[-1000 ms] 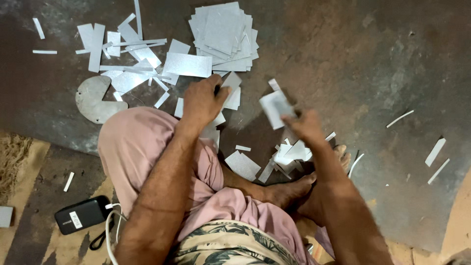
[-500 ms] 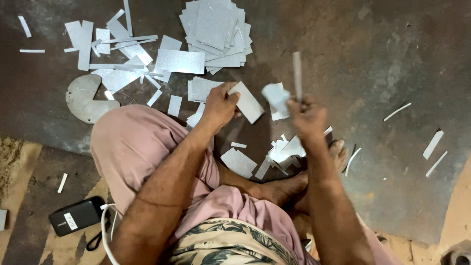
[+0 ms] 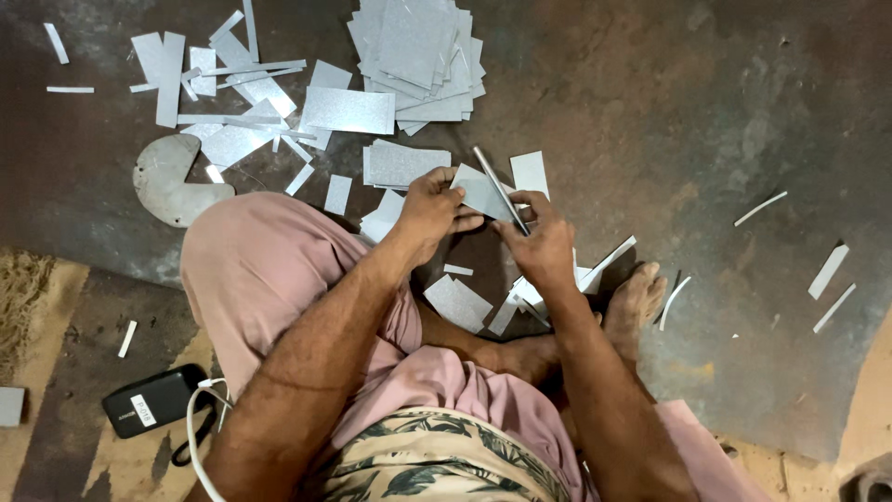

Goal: The person sits on the floor and cuts small white sheets into pieces with a knife, holding each sheet by hand on a metal plate. Cut pieces and scrap strips are set aside, and finished pieces are stacked in a pile.

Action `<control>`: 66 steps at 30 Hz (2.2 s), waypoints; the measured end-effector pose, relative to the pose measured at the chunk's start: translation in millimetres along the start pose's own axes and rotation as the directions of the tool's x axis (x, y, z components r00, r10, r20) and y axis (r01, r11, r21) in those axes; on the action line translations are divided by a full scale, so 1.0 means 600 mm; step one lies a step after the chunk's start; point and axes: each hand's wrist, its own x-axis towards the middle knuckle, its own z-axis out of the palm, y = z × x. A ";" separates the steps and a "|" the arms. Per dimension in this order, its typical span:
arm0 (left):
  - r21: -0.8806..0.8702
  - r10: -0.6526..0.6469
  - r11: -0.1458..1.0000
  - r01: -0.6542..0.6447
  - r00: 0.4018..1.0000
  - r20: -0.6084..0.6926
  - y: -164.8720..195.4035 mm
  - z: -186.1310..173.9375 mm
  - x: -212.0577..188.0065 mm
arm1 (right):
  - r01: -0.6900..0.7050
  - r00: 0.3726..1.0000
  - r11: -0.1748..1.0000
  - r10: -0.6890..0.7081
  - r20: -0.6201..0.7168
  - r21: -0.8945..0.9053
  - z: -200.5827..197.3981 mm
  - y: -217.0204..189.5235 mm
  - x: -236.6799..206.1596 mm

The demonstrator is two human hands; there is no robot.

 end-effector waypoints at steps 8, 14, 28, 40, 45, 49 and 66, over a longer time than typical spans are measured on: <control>0.870 0.390 0.436 -0.232 0.919 0.050 -0.018 -0.018 -0.028 | 0.027 0.999 0.996 -0.031 0.045 0.084 0.003 0.040 -0.009; 0.949 0.412 0.128 -0.290 0.886 0.215 -0.013 -0.023 -0.050 | -0.030 0.997 0.992 0.020 0.079 0.122 0.012 0.053 -0.016; 0.952 0.330 0.247 -0.182 0.939 0.094 -0.018 -0.028 -0.036 | 0.012 0.990 0.997 -0.023 0.142 0.075 0.009 0.056 -0.010; 0.903 0.380 -0.310 -0.299 0.831 0.406 -0.034 0.009 -0.069 | -0.054 0.981 0.998 0.061 0.184 -0.044 0.002 0.040 -0.004; 0.814 0.385 -0.457 -0.359 0.745 0.545 -0.092 0.020 -0.066 | -0.042 0.981 0.992 0.063 0.183 -0.116 0.001 0.027 -0.002; 0.740 0.436 -0.587 -0.330 0.642 0.631 -0.104 0.016 -0.058 | 0.087 0.993 0.970 -0.067 0.097 -0.227 -0.014 0.029 0.011; 0.729 0.325 -0.633 -0.262 0.764 0.557 -0.126 0.061 -0.055 | -0.142 0.968 0.987 0.121 0.220 0.081 -0.061 0.036 -0.001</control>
